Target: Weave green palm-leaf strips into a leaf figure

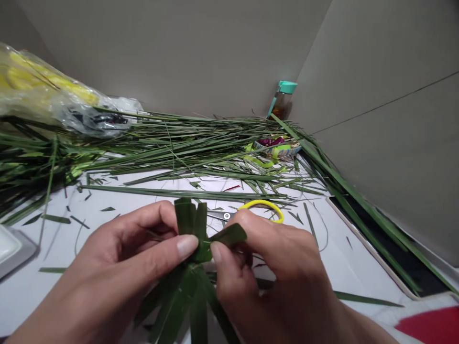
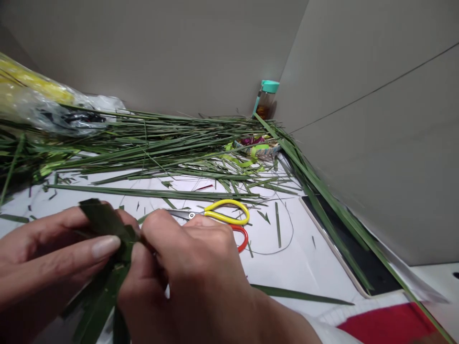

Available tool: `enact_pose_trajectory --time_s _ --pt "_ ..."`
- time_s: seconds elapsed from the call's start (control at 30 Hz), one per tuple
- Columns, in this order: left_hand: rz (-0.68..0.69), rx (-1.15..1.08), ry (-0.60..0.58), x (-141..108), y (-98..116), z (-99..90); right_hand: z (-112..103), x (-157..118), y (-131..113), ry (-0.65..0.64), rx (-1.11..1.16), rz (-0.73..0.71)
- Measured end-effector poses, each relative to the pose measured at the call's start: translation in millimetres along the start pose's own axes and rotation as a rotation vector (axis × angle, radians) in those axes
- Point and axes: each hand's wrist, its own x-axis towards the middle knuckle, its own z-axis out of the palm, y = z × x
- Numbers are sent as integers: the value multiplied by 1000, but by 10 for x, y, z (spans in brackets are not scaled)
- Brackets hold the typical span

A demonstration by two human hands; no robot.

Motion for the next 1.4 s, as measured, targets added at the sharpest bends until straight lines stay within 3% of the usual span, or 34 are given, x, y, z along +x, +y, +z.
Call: enact_pose_trajectory --time_s 0.13,0.23,0.4,0.73,0.87,1.1,1.27,1.4 --pt "-67 -125 -3 54 65 36 -64 50 -34 38 42 -20" --pt "-78 -153 -7 51 67 38 -72 100 -34 30 106 52" --pt "-75 -179 -25 42 42 58 -91 151 -48 -49 307 134" --pt "-83 -194 -81 -12 -37 22 -174 188 -9 -226 447 177" --pt "-112 -163 -145 -67 -97 -6 -161 186 25 -303 569 270" --pt "-94 -197 -226 -46 -110 37 -155 199 52 -354 702 307" --pt "-108 -198 -201 -57 -136 47 -150 187 51 -366 656 352" --pt "-75 -117 -113 -69 -132 22 -153 182 29 -357 699 351"
